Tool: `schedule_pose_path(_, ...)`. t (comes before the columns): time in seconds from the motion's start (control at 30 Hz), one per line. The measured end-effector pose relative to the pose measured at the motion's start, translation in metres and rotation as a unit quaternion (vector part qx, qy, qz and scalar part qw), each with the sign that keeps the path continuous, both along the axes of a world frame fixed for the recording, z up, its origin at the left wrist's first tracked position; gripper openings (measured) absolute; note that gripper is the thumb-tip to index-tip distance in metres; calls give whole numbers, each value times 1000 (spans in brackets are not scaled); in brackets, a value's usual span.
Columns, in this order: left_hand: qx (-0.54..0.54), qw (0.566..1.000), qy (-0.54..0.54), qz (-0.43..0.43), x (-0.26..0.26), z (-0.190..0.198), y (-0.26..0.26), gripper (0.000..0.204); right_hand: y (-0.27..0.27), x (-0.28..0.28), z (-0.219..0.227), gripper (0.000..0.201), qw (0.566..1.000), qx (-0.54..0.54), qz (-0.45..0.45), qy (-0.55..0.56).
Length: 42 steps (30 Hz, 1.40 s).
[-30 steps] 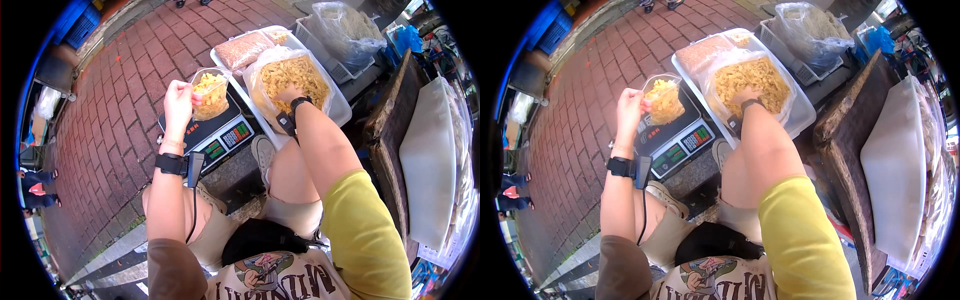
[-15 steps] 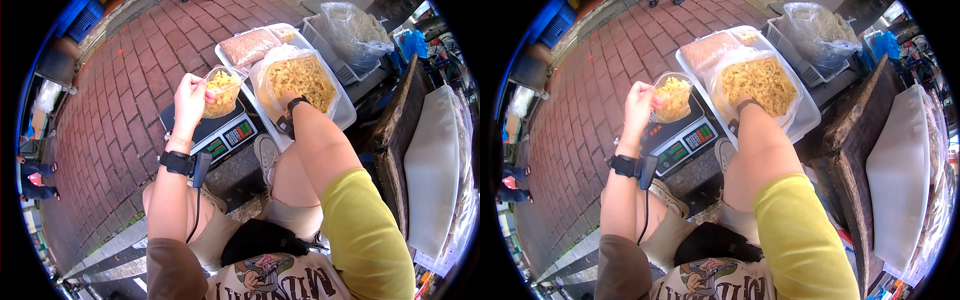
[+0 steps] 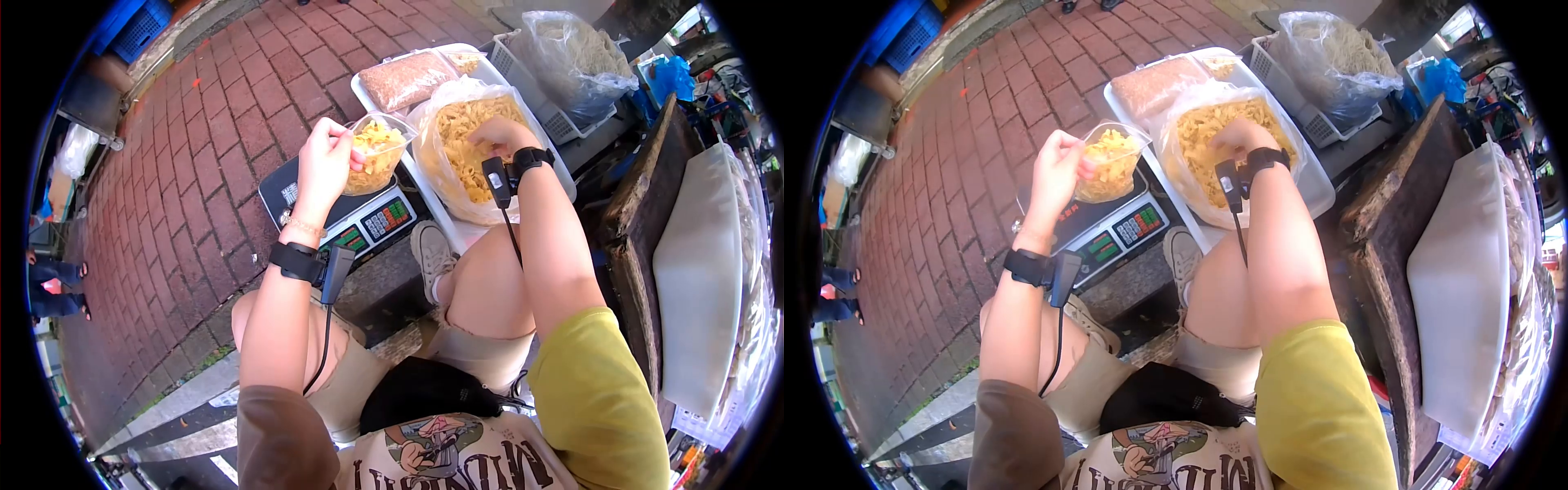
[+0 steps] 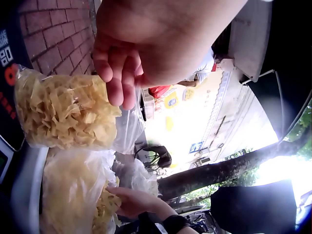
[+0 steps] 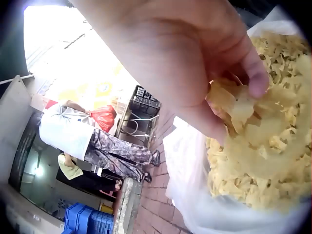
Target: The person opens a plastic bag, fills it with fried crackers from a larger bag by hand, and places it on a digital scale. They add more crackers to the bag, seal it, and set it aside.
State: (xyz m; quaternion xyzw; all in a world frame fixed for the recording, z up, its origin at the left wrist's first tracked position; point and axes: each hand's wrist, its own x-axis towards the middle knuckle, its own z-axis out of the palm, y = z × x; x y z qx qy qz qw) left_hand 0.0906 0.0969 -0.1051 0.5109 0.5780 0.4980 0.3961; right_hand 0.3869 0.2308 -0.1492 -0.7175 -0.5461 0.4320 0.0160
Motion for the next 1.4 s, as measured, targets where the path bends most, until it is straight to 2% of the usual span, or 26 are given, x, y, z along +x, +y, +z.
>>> schedule_pose_path(0.03,3,1000,-2,-5,2,0,0,13,-6,-6,22,30,999,-15,21,-27)
schedule_pose_path(0.07,3,1000,-3,-3,3,-1,-1,13,-3,-3,16,30,999,-14,23,-28)
schedule_pose_path(0.13,-2,1000,-2,-26,4,-4,0,11,5,8,-6,33,991,51,-81,93)
schedule_pose_path(0.17,-1,999,-11,-31,5,-5,0,10,6,10,-14,33,991,52,-81,92)
schedule_pose_path(0.23,-4,999,-13,-32,7,-4,0,10,-3,11,-22,33,951,93,-199,217)
schedule_pose_path(0.27,-8,999,-14,-33,8,-3,0,10,-7,11,-27,33,951,94,-199,217)
schedule_pose_path(0.33,-7,999,-16,-33,10,-2,1,10,-23,9,-29,30,874,49,-320,362)
schedule_pose_path(0.37,-7,999,-18,-34,10,-2,1,10,-28,9,-28,28,866,34,-341,364)
schedule_pose_path(0.5,17,997,-41,-56,14,25,-4,11,-23,17,-41,27,862,11,-362,355)
schedule_pose_path(0.57,64,993,-67,-77,21,41,-5,12,-14,28,-53,26,807,8,-383,448)
schedule_pose_path(0.6,106,985,-99,-94,23,43,-1,13,-13,26,-50,26,807,12,-385,448)
schedule_pose_path(0.67,125,978,-131,-100,39,63,-1,9,-11,11,-42,38,787,61,-438,430)
schedule_pose_path(0.7,129,979,-130,-94,48,70,-2,10,11,22,-70,37,790,81,-409,450)
schedule_pose_path(0.73,133,979,-129,-87,58,74,-2,10,11,17,-57,37,789,81,-410,450)
schedule_pose_path(0.8,142,974,-155,-81,83,74,4,11,13,7,-31,37,727,99,-373,567)
schedule_pose_path(0.9,136,983,-81,-91,113,58,21,10,45,24,-30,37,704,93,-333,621)
schedule_pose_path(0.93,120,988,-46,-80,121,52,26,9,40,22,-15,37,703,96,-333,621)
schedule_pose_path(1.0,109,992,4,-70,133,26,37,9,31,23,15,36,676,190,-371,607)
schedule_pose_path(1.03,92,993,4,-77,138,14,40,9,31,28,20,33,663,206,-363,622)
schedule_pose_path(1.07,92,993,1,-77,142,1,43,9,32,32,25,33,664,208,-363,620)
schedule_pose_path(1.13,58,996,20,-71,145,-30,49,9,26,34,44,29,673,279,-349,590)
schedule_pose_path(1.2,55,996,11,-75,145,-52,50,8,22,26,46,29,666,278,-352,597)
schedule_pose_path(1.27,-34,994,-86,-50,144,-62,45,12,24,17,35,33,790,291,-274,466)
schedule_pose_path(1.3,-45,988,-137,-49,142,-73,50,14,4,4,47,33,844,277,-229,399)
schedule_pose_path(1.33,-46,988,-137,-52,141,-74,54,14,5,-1,46,35,912,250,-178,274)
schedule_pose_path(1.4,-78,972,-221,-31,140,-74,60,11,-16,-15,48,38,943,280,-80,160)
